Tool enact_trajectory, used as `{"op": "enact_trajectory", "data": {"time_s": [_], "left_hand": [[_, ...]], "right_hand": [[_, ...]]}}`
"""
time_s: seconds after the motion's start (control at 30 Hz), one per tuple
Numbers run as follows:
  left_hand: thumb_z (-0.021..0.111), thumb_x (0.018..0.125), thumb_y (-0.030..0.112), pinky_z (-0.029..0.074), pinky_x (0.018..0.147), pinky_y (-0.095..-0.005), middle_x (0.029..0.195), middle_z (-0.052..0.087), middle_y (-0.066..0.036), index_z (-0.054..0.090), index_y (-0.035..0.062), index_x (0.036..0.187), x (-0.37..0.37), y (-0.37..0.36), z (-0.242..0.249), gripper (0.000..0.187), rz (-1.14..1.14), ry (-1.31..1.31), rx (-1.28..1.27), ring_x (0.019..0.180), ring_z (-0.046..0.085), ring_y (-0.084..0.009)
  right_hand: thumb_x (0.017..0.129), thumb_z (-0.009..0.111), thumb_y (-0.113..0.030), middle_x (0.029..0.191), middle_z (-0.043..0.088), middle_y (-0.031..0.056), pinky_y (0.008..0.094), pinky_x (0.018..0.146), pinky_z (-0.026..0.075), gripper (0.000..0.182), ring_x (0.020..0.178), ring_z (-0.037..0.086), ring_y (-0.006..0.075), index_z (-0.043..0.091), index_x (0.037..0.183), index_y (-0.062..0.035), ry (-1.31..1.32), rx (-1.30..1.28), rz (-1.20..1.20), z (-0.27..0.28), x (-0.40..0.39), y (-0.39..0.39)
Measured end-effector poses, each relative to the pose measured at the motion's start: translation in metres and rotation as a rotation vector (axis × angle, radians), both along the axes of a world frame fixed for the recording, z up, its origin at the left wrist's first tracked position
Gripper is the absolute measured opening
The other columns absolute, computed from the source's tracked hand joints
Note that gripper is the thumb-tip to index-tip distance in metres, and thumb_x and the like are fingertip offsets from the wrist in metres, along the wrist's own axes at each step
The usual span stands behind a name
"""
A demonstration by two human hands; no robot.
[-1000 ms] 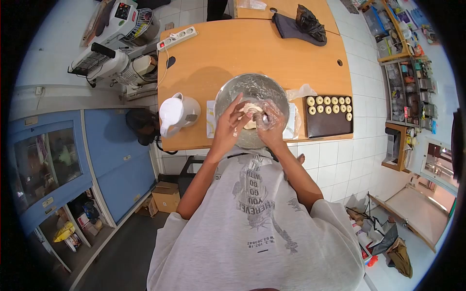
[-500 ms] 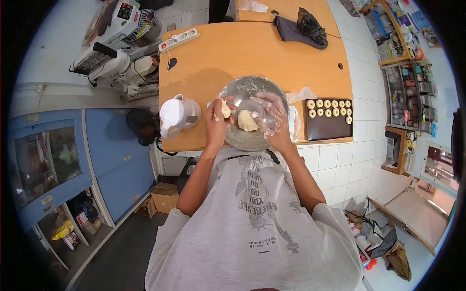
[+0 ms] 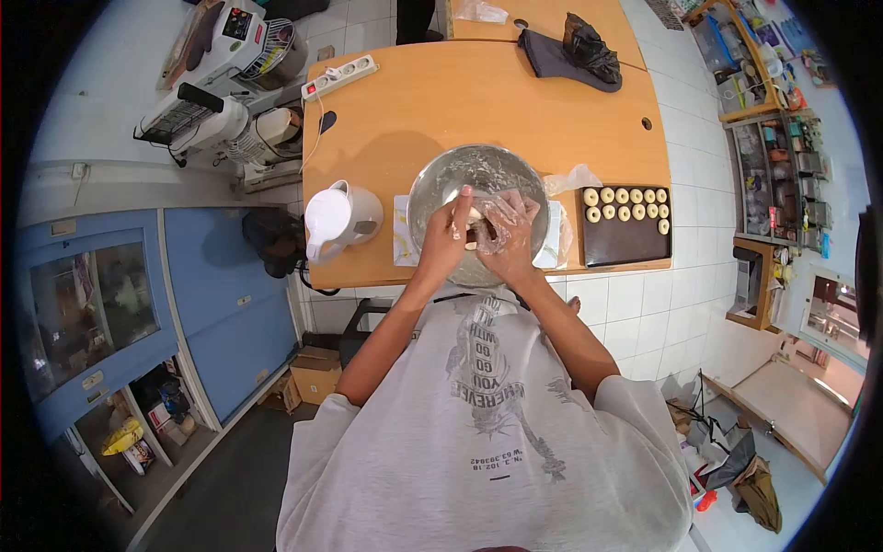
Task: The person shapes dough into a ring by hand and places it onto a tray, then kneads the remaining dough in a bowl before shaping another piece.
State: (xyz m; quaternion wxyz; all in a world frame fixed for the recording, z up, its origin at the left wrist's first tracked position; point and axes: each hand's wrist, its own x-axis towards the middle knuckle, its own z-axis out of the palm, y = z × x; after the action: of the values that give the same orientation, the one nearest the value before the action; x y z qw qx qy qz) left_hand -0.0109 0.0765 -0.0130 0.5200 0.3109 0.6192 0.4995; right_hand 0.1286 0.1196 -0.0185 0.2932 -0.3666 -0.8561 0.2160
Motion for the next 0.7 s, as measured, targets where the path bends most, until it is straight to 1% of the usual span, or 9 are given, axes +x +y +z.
{"op": "enact_trajectory", "data": {"time_s": [0.07,0.2,0.3,0.37,0.43,0.57,0.6,0.63,0.7], "left_hand": [[0.045,0.111,0.05,0.049,0.07,-0.0278,0.075,0.067,-0.006,0.074,-0.0063,0.107,-0.002,0.003,-0.002,0.063,0.075,-0.046,0.059,0.074,0.06,-0.0109],[0.046,0.11,0.049,0.049,0.065,-0.0261,0.077,0.069,-0.006,0.075,-0.004,0.103,-0.019,0.009,0.0,0.061,0.152,-0.051,0.032,0.069,0.061,-0.0094],[0.044,0.111,0.049,0.048,0.061,-0.025,0.077,0.07,-0.006,0.074,-0.0034,0.104,-0.021,0.01,-0.004,0.061,0.177,-0.062,-0.024,0.066,0.061,-0.0097],[0.043,0.111,0.05,0.048,0.06,-0.0245,0.077,0.069,-0.006,0.074,-0.0034,0.106,-0.024,0.009,-0.01,0.062,0.21,-0.079,-0.067,0.064,0.061,-0.0102],[0.038,0.112,0.051,0.048,0.062,-0.0239,0.082,0.07,-0.007,0.072,-0.0029,0.111,-0.029,0.009,-0.005,0.064,0.247,-0.073,0.018,0.068,0.062,-0.0093],[0.03,0.114,0.044,0.053,0.082,-0.0289,0.104,0.071,-0.011,0.067,-0.0016,0.123,-0.008,0.009,0.004,0.06,0.184,-0.183,0.192,0.088,0.065,-0.0144],[0.03,0.114,0.037,0.052,0.096,-0.0341,0.119,0.069,-0.019,0.054,-0.0022,0.143,-0.012,0.002,0.002,0.054,-0.057,-0.047,0.244,0.107,0.068,-0.024],[0.03,0.114,0.037,0.052,0.096,-0.0341,0.119,0.069,-0.019,0.054,-0.0022,0.143,-0.012,0.002,-0.008,0.054,-0.055,-0.046,0.245,0.107,0.068,-0.024],[0.036,0.113,0.029,0.047,0.106,-0.037,0.136,0.062,-0.026,0.036,-0.0012,0.157,-0.008,0.004,-0.013,0.053,-0.205,0.523,0.508,0.126,0.063,-0.0305]], "right_hand": [[0.083,0.077,-0.02,0.121,0.069,0.011,0.0546,0.099,0.036,0.042,0.122,0.057,0.0331,0.07,0.124,-0.0113,0.015,-0.014,-0.003,0.005,-0.003,-0.006],[0.09,0.076,-0.022,0.122,0.069,0.0141,0.0555,0.109,0.038,0.048,0.135,0.051,0.0335,0.065,0.136,-0.0134,0.06,-0.108,0.102,0.019,-0.004,-0.011],[0.094,0.072,-0.018,0.136,0.066,0.0117,0.049,0.115,0.038,0.058,0.134,0.054,0.0363,0.053,0.149,-0.011,0.326,-0.353,0.181,0.015,0.0,-0.005],[0.095,0.071,-0.014,0.14,0.064,0.014,0.0418,0.109,0.047,0.061,0.129,0.06,0.0355,0.05,0.152,-0.0097,0.672,-0.753,0.022,0.021,0.002,-0.002],[0.095,0.071,-0.013,0.14,0.064,0.015,0.0416,0.107,0.049,0.062,0.127,0.062,0.0347,0.048,0.153,-0.0087,0.637,-0.737,0.036,0.018,0.006,0.004],[0.094,0.073,-0.01,0.14,0.064,0.0173,0.0424,0.104,0.051,0.066,0.128,0.062,0.0345,0.045,0.154,-0.007,0.43,-0.562,0.034,0.018,-0.004,-0.004],[0.091,0.072,-0.005,0.136,0.066,0.0185,0.0437,0.103,0.052,0.067,0.124,0.064,0.0383,0.047,0.153,-0.005,0.354,-0.442,0.014,0.015,-0.007,-0.005],[0.091,0.072,-0.005,0.136,0.066,0.0185,0.0437,0.103,0.052,0.067,0.124,0.064,0.0383,0.047,0.153,-0.005,0.354,-0.441,0.016,0.014,-0.011,-0.004],[0.088,0.07,0.003,0.135,0.064,0.0225,0.0432,0.1,0.053,0.063,0.117,0.067,0.0397,0.05,0.147,-0.0021,0.403,-0.175,-0.024,0.013,-0.016,-0.003]]}}
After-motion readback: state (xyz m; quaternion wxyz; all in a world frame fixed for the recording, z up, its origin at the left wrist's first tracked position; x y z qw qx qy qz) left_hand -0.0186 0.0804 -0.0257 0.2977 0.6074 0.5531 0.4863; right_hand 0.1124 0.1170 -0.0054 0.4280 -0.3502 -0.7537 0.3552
